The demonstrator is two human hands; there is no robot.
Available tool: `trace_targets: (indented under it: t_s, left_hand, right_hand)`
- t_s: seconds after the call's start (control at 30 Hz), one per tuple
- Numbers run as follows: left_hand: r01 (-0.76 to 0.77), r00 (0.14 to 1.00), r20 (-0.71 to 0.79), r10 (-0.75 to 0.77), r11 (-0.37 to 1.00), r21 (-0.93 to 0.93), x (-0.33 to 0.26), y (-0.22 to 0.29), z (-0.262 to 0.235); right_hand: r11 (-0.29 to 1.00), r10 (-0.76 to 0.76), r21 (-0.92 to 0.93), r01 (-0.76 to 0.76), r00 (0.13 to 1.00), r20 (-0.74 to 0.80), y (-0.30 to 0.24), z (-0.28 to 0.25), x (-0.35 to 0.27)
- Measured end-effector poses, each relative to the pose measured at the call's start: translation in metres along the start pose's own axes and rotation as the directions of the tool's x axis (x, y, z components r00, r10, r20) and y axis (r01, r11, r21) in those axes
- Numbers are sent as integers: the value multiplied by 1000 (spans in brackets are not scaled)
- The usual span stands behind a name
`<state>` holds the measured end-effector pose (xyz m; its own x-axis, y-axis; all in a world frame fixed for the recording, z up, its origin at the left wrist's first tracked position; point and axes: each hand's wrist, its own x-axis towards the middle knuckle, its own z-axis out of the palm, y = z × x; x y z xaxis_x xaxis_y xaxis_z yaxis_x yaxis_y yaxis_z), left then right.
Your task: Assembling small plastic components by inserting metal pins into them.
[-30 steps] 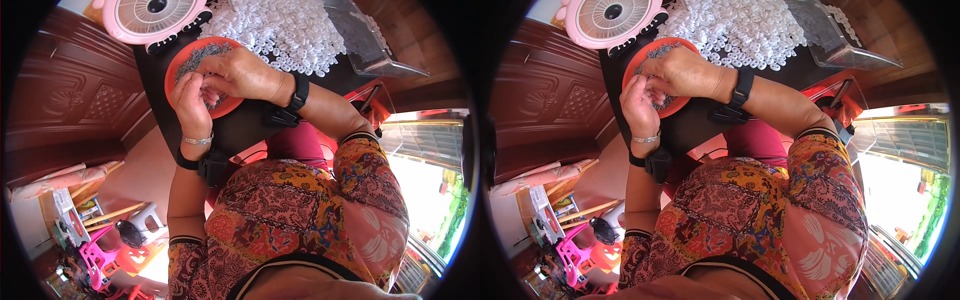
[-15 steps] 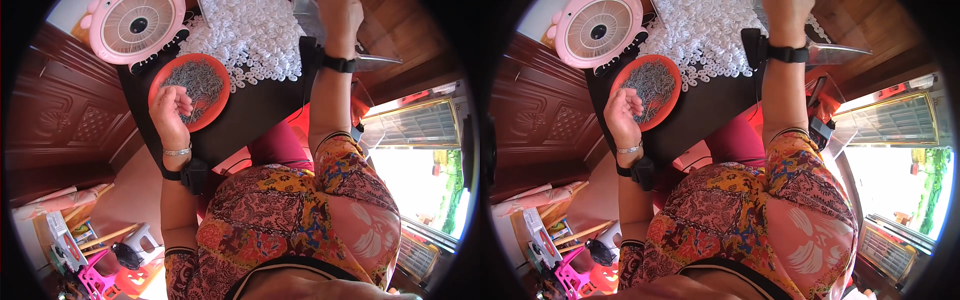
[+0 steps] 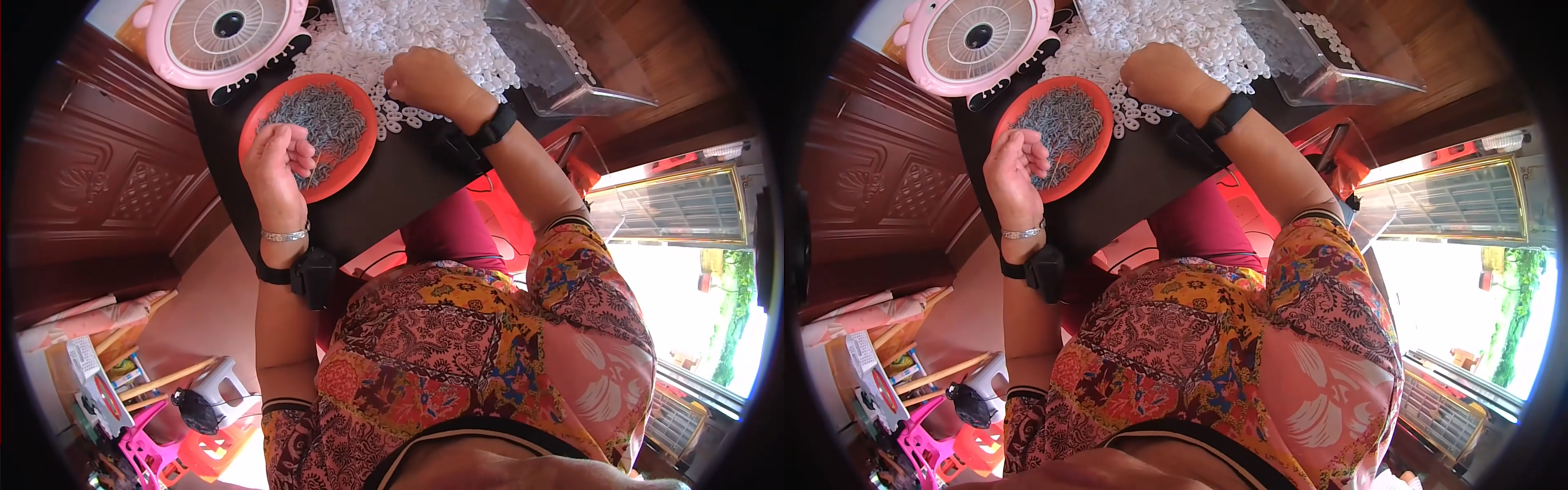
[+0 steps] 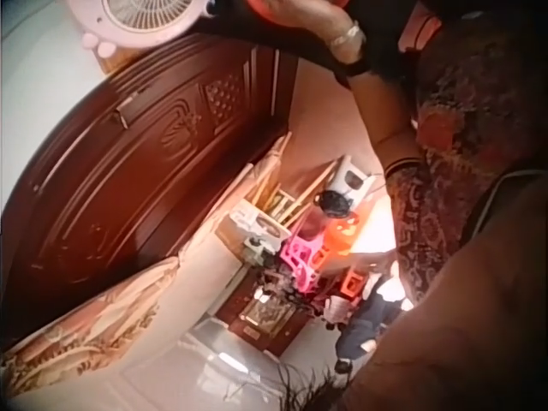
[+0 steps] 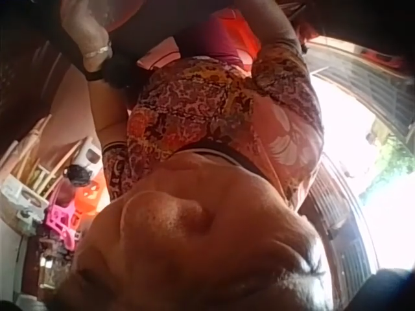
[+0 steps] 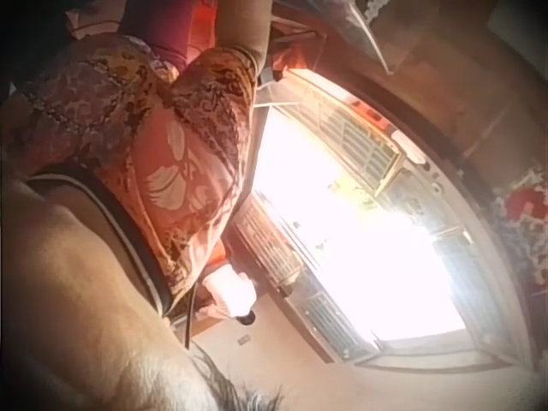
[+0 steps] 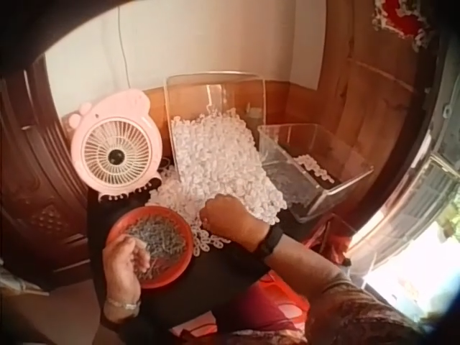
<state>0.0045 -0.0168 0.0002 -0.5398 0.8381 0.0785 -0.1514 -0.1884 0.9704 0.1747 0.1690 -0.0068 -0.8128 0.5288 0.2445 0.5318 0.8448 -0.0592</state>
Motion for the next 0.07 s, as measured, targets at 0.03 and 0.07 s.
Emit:
trace_targets:
  t_s: [0.03,0.07]
  left_hand:
    - [1,1000,3,-1,1000,-4,0,0,0]
    - [2,1000,2,-2,1000,-7,0,0,-1]
  right_hand:
    - [995,-4,-104,5,1000,7,0,3,1]
    - [992,-51,-118,48,999,-19,0,4,3]
